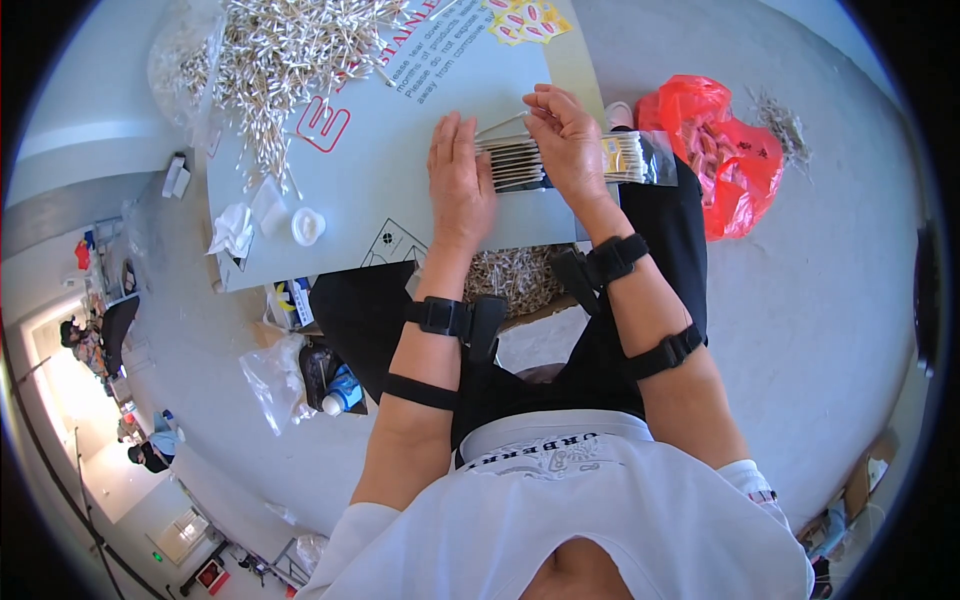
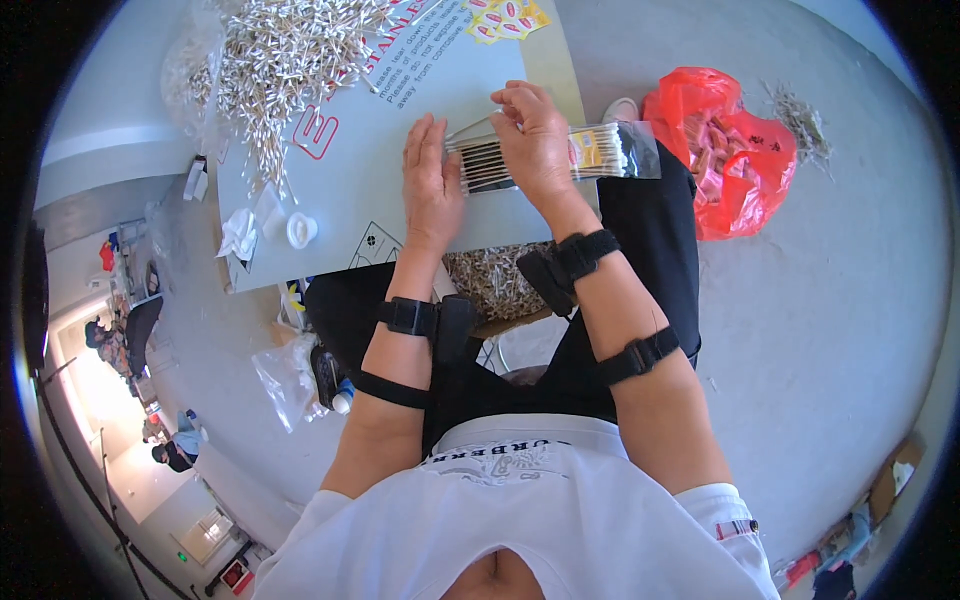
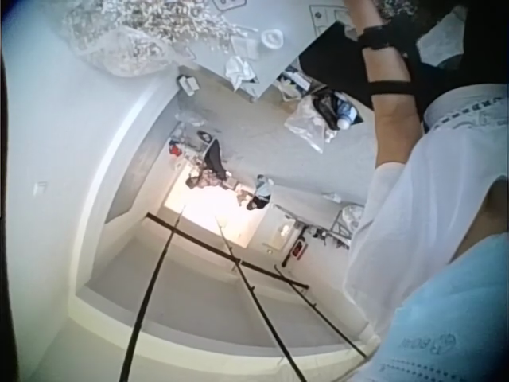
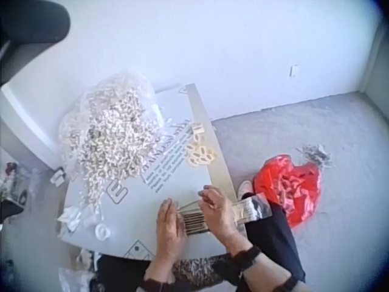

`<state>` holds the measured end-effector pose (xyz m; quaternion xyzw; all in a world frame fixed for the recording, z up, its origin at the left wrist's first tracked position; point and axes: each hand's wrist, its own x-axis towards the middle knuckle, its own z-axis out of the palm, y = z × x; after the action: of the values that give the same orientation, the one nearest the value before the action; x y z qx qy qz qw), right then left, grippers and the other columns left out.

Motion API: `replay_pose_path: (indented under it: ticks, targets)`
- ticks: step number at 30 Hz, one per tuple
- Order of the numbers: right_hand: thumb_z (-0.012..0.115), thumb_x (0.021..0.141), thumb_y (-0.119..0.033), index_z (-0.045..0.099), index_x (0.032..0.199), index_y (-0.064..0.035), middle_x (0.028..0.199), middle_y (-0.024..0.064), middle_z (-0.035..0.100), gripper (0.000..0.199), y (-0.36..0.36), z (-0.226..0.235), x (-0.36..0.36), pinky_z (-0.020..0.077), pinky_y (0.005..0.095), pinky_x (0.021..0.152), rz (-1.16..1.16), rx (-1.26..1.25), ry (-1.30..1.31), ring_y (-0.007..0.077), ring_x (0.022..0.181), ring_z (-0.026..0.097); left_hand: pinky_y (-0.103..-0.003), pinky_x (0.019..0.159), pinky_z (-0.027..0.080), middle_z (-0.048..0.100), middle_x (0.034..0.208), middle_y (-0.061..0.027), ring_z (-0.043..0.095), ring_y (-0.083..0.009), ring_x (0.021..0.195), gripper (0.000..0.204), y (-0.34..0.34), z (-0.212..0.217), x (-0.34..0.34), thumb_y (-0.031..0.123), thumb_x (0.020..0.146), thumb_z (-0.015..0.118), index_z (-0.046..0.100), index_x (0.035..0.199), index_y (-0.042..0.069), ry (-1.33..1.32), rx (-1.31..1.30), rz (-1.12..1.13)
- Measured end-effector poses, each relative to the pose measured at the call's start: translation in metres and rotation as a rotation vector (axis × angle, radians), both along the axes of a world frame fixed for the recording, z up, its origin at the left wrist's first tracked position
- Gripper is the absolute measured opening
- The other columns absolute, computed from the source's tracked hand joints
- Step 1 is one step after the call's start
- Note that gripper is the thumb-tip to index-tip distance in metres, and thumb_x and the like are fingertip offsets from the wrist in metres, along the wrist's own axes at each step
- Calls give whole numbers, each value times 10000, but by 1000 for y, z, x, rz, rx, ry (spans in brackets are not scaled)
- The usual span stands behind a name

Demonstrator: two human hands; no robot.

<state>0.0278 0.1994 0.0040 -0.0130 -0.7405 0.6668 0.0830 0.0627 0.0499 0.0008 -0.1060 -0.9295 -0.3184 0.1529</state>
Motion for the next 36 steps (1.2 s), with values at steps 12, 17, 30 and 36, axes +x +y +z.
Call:
replay_pose_path:
  ticks: [12, 17, 30, 36]
  targets:
    - [624, 813, -94, 638, 797, -52, 847, 113, 588, 47, 16, 11, 5, 503, 444, 677, 168, 813, 193, 339, 787, 621, -516, 1151, 161, 297, 1531, -154, 238, -319, 1433, 622, 10, 4, 19, 365, 944, 511, 352, 1443, 31, -124, -396, -10]
    - [570, 814, -103, 637, 751, -61, 839, 141, 594, 101, 13, 15, 5, 516, 445, 707, 172, 779, 114, 349, 827, 628, -517, 1165, 96, 224, 1570, -141, 185, -292, 1460, 715, 11, 3, 22, 483, 957, 451, 258, 1498, 56, -188, -419, 14]
    - [678, 681, -46, 660, 851, -65, 821, 141, 626, 172, 15, 15, -25, 514, 395, 733, 145, 750, 27, 335, 823, 636, -530, 1160, 108, 247, 1557, -149, 205, -295, 1452, 720, 12, 2, 21, 459, 946, 485, 262, 1489, 43, -176, -434, 12]
    - [667, 697, -32, 668, 880, -57, 870, 135, 617, 185, 23, 18, -24, 509, 390, 755, 345, 803, -16, 312, 851, 633, -529, 1158, 112, 250, 1555, -148, 209, -295, 1450, 707, 13, 2, 22, 428, 945, 499, 261, 1488, 41, -166, -415, 4]
